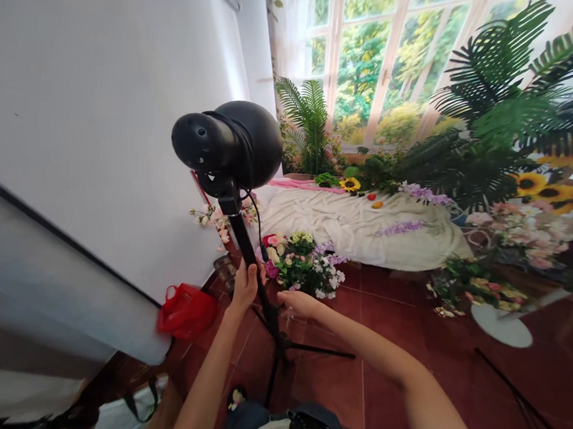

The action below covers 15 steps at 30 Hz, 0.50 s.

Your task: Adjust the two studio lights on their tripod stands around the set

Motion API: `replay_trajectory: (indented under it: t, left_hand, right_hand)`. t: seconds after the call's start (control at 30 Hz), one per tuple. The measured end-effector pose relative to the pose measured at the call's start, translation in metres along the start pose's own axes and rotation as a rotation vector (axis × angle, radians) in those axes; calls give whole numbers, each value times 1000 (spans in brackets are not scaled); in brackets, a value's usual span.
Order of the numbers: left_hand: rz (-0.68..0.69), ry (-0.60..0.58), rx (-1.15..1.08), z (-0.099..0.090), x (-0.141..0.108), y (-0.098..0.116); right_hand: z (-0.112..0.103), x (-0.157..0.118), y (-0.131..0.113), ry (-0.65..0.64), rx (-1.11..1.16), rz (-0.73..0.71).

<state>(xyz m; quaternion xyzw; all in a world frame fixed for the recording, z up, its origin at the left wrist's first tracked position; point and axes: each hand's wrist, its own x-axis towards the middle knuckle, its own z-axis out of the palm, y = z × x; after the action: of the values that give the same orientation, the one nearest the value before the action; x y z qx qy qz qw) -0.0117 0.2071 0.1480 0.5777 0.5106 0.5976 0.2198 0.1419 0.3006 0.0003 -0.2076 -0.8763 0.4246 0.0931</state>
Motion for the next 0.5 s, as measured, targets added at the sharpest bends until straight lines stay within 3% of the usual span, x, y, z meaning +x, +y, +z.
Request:
replay_trajectory:
  t: [0.07, 0.13, 0.2, 0.4, 0.5]
  left_hand:
    - [-1, -7, 17, -1, 2, 3]
    - [7, -10, 25, -3, 4, 6]
    - [15, -8, 22, -4, 6, 9]
    - [26, -8, 11, -4, 7, 13]
    - [32, 5, 19, -4, 8, 13]
  right_hand:
    - [7, -2, 4, -10, 271, 217]
    - [14, 0, 9, -123, 589, 459]
    - [20, 5, 13, -224, 782, 560]
    - [20, 8, 15, -115, 772, 339]
    - [21, 8, 12, -28, 799, 298]
